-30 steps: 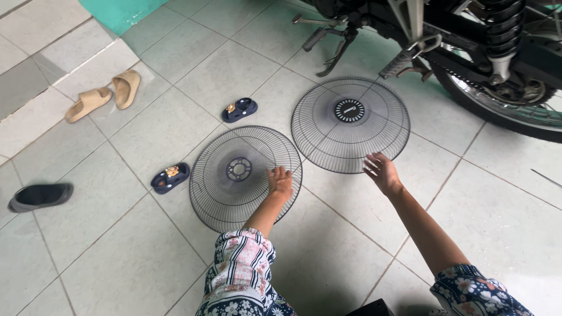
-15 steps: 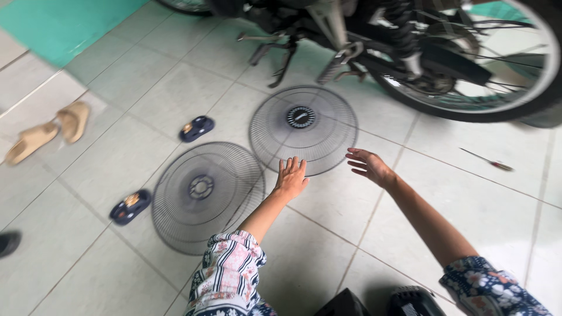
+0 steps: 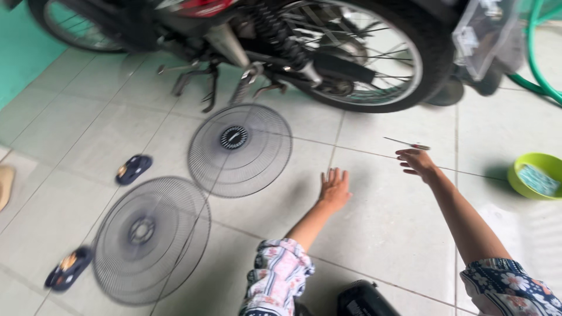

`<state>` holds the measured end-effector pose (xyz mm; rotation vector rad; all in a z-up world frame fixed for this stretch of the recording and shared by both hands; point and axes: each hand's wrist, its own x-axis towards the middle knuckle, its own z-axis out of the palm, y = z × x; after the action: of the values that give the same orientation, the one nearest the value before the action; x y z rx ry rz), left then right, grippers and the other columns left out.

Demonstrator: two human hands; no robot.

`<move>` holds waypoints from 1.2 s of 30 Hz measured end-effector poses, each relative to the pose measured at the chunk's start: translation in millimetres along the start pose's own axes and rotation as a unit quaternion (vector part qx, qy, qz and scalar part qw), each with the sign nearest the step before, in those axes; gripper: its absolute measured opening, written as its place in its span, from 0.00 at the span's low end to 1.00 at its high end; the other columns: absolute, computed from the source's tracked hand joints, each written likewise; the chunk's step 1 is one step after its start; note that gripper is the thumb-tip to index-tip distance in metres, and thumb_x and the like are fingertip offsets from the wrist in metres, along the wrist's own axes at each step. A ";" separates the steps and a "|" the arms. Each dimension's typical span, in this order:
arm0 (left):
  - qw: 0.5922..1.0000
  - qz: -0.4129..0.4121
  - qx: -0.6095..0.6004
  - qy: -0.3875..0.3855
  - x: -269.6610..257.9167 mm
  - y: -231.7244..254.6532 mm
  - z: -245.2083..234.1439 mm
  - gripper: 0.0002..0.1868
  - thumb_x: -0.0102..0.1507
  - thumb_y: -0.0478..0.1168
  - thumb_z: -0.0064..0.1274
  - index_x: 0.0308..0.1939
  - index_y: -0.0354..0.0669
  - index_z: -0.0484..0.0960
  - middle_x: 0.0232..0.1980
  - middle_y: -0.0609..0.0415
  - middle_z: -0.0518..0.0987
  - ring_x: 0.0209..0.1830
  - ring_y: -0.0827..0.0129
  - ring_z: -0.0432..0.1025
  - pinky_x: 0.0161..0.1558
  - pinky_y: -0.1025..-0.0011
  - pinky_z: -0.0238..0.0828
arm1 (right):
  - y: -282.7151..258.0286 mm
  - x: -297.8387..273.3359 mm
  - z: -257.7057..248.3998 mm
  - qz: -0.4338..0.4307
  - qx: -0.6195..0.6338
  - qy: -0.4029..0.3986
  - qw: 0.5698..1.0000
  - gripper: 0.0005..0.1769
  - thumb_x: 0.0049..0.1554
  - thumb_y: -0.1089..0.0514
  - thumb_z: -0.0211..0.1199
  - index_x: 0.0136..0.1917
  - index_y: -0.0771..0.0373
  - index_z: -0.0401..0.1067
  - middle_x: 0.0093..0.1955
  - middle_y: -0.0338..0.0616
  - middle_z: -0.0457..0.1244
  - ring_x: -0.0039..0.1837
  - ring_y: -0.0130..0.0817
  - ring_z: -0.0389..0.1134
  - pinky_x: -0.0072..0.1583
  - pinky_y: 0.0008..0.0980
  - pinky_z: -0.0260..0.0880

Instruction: The person assembles a disassembled pedestal fan on a tiled floor. They place the front and rear wire cages, attach the fan blades to the motor shaft, and secure the front cage with a plastic nut.

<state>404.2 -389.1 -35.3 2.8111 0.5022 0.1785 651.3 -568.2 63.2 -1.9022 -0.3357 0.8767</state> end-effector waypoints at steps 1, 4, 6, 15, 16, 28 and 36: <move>1.000 0.019 -0.005 -0.011 11.7 18.2 9.7 0.47 0.62 0.50 0.69 0.79 0.36 0.64 0.80 0.30 0.63 0.84 0.35 0.55 0.80 0.29 0.47 | 3.4 3.8 -19.0 0.006 -0.026 0.020 0.999 0.23 0.70 0.52 0.60 0.75 0.58 0.76 0.72 0.47 0.70 0.72 0.44 0.70 0.69 0.48 0.75; 0.996 0.064 0.049 0.036 44.4 85.6 41.3 0.41 0.66 0.47 0.66 0.79 0.38 0.67 0.82 0.32 0.64 0.87 0.37 0.54 0.81 0.27 0.47 | 23.4 12.5 -64.6 0.028 -0.027 0.097 0.995 0.22 0.70 0.50 0.63 0.73 0.60 0.77 0.66 0.48 0.72 0.66 0.43 0.73 0.63 0.47 0.78; 0.991 0.091 0.074 0.066 66.4 106.0 53.5 0.39 0.68 0.47 0.63 0.80 0.38 0.69 0.83 0.32 0.64 0.88 0.37 0.52 0.82 0.28 0.45 | 32.6 24.6 -87.9 0.024 -0.007 0.149 0.989 0.21 0.69 0.51 0.65 0.71 0.62 0.79 0.63 0.49 0.73 0.63 0.42 0.74 0.59 0.45 0.79; 0.980 0.147 0.079 0.113 86.3 164.4 106.4 0.41 0.71 0.55 0.58 0.79 0.27 0.69 0.90 0.27 0.52 0.93 0.40 0.43 0.88 0.37 0.37 | 100.5 78.9 -133.6 -0.024 0.082 0.253 0.964 0.21 0.65 0.60 0.68 0.70 0.67 0.78 0.58 0.52 0.73 0.58 0.40 0.76 0.57 0.42 0.81; 0.979 0.147 0.068 0.120 88.2 163.2 113.3 0.42 0.72 0.55 0.57 0.80 0.27 0.67 0.91 0.27 0.52 0.94 0.41 0.43 0.88 0.37 0.37 | 105.9 86.1 -140.4 -0.037 0.087 0.256 0.962 0.23 0.65 0.60 0.68 0.71 0.68 0.77 0.59 0.52 0.73 0.58 0.39 0.76 0.58 0.40 0.81; 0.971 0.107 -0.090 0.192 80.1 134.4 136.3 0.43 0.78 0.56 0.45 0.86 0.26 0.56 0.91 0.28 0.52 0.93 0.35 0.46 0.88 0.33 0.38 | 156.9 159.0 -191.5 -0.100 0.266 0.252 0.925 0.32 0.70 0.56 0.67 0.80 0.75 0.65 0.68 0.59 0.70 0.67 0.43 0.75 0.66 0.35 0.80; 0.982 0.079 -0.075 0.151 77.9 136.7 130.7 0.47 0.79 0.64 0.37 0.88 0.27 0.53 0.92 0.28 0.50 0.94 0.34 0.44 0.88 0.32 0.34 | 132.0 239.0 -183.1 -0.131 0.289 0.196 0.928 0.33 0.71 0.59 0.65 0.82 0.79 0.62 0.71 0.61 0.69 0.69 0.43 0.75 0.68 0.31 0.80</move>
<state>542.7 -517.2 -114.2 2.6848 0.3122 0.6559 929.1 -618.1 -105.4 -1.3910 -0.0657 0.3433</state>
